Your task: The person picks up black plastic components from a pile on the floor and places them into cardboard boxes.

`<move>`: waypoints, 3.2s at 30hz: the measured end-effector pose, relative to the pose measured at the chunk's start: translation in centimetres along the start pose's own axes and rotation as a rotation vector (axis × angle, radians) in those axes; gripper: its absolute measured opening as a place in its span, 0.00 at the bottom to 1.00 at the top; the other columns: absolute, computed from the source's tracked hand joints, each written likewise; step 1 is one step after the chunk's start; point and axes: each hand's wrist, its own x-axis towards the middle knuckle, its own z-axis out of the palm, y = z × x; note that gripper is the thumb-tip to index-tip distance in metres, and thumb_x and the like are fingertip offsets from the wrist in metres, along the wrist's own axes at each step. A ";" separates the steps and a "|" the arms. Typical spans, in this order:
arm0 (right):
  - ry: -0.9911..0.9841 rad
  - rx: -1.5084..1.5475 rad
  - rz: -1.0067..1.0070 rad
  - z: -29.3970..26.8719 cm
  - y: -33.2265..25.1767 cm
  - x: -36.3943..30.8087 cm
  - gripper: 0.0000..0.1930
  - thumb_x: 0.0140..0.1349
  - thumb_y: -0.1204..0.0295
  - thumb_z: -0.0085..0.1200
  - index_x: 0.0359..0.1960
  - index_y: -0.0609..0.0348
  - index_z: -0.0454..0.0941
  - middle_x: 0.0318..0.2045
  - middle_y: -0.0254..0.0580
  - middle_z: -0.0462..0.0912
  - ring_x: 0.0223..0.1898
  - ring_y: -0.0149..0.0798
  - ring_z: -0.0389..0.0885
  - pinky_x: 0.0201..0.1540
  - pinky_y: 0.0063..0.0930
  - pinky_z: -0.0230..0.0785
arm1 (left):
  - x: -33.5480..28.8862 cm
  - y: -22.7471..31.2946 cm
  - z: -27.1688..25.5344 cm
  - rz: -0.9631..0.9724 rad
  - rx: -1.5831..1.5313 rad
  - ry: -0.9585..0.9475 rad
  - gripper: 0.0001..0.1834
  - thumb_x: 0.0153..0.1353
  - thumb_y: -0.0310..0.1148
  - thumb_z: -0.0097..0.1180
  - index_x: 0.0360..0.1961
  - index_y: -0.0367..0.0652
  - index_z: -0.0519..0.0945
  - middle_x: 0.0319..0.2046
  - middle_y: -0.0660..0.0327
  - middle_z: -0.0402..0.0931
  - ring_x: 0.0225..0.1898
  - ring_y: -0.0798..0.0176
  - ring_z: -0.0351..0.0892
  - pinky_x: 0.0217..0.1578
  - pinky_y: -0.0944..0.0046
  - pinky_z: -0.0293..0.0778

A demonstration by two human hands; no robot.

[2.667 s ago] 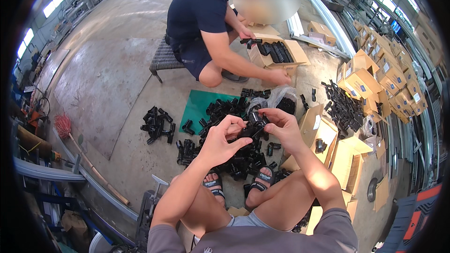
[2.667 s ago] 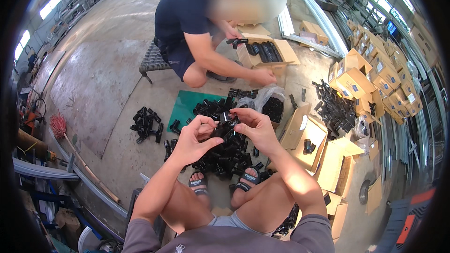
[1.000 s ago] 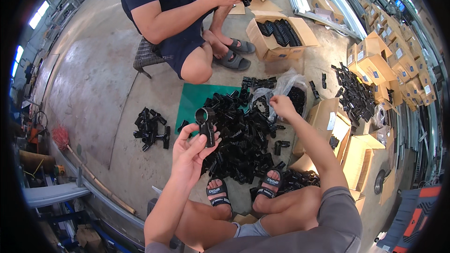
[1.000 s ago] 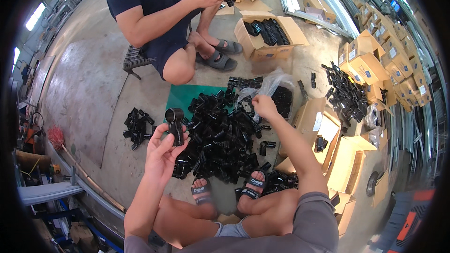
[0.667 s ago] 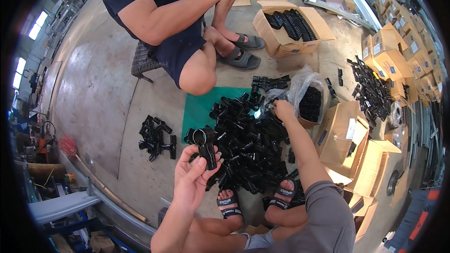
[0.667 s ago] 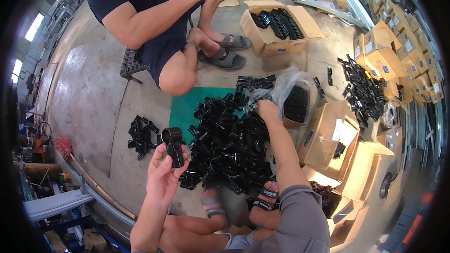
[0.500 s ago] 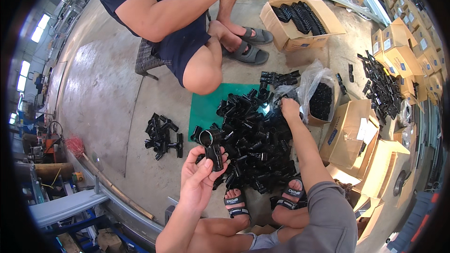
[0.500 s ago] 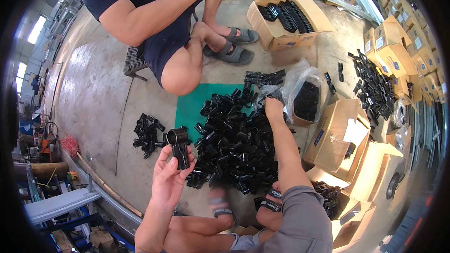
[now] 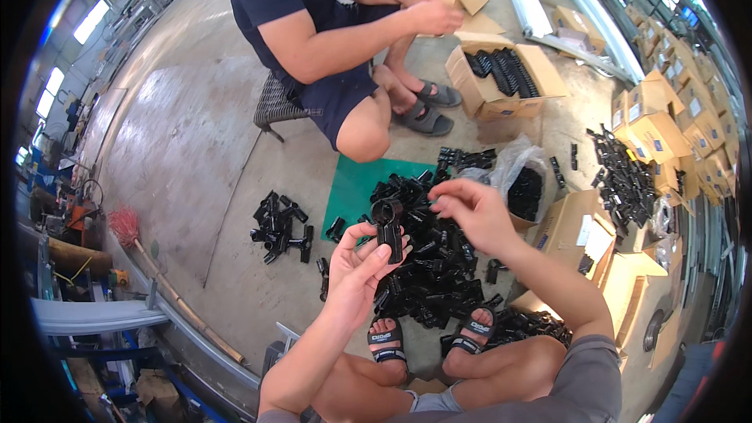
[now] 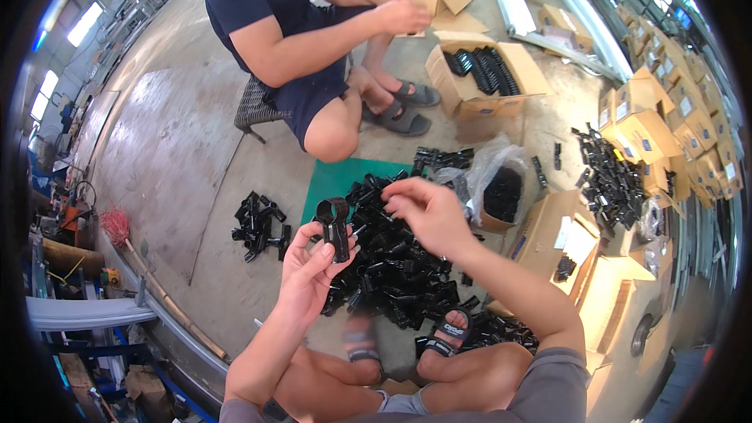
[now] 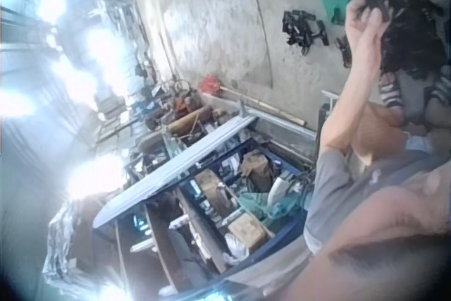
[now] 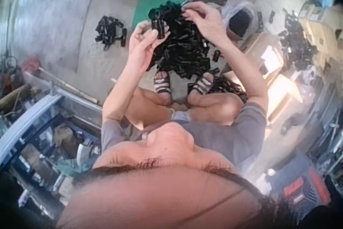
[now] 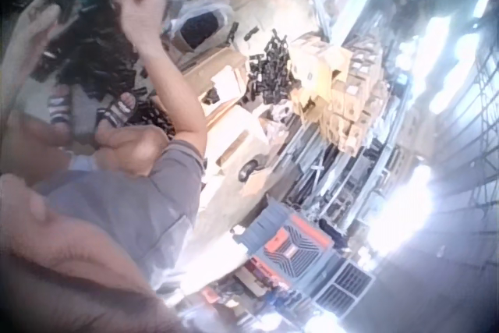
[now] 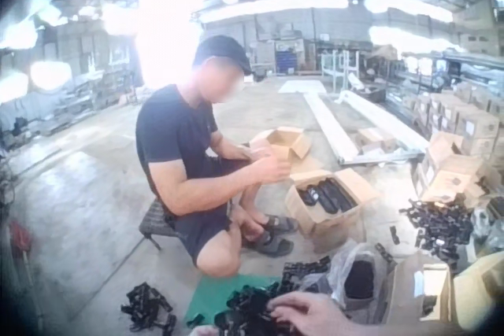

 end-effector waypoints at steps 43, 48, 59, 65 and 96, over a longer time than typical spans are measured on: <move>0.298 -0.067 -0.283 4.1 -9.1 -14.9 0.12 0.62 0.73 0.65 0.45 0.64 0.85 0.35 0.41 0.89 0.35 0.25 0.84 0.39 0.21 0.75 | -6.7 -2.0 5.9 0.284 0.201 -0.192 0.19 0.64 0.20 0.59 0.53 0.43 0.68 0.48 0.53 0.82 0.48 0.62 0.83 0.49 0.63 0.81; 0.300 -0.133 -0.294 3.9 -9.5 -14.8 0.10 0.61 0.73 0.65 0.43 0.63 0.86 0.34 0.41 0.88 0.34 0.26 0.84 0.38 0.22 0.75 | -6.6 -1.9 5.9 0.299 0.198 -0.192 0.20 0.64 0.20 0.60 0.54 0.43 0.68 0.48 0.52 0.82 0.48 0.63 0.83 0.48 0.66 0.80; 0.365 -0.195 -0.411 3.8 -9.1 -15.2 0.09 0.58 0.76 0.66 0.41 0.64 0.87 0.34 0.42 0.88 0.33 0.29 0.84 0.37 0.23 0.74 | -7.3 -2.0 6.4 0.257 0.143 -0.198 0.21 0.60 0.17 0.63 0.51 0.40 0.70 0.46 0.52 0.84 0.46 0.67 0.82 0.48 0.70 0.77; 0.354 -0.248 -0.408 3.6 -9.3 -15.4 0.09 0.60 0.74 0.66 0.41 0.63 0.87 0.34 0.43 0.87 0.32 0.32 0.84 0.37 0.25 0.74 | -7.3 -2.3 6.4 0.277 0.145 -0.222 0.20 0.61 0.17 0.63 0.51 0.40 0.70 0.45 0.53 0.84 0.45 0.70 0.82 0.46 0.70 0.77; 0.214 -0.579 -0.556 2.9 -8.1 -14.4 0.10 0.65 0.71 0.60 0.44 0.61 0.75 0.31 0.44 0.79 0.29 0.38 0.79 0.34 0.32 0.72 | -7.3 -1.9 6.3 0.172 0.100 -0.221 0.19 0.60 0.16 0.63 0.50 0.41 0.72 0.44 0.60 0.82 0.44 0.73 0.80 0.45 0.72 0.78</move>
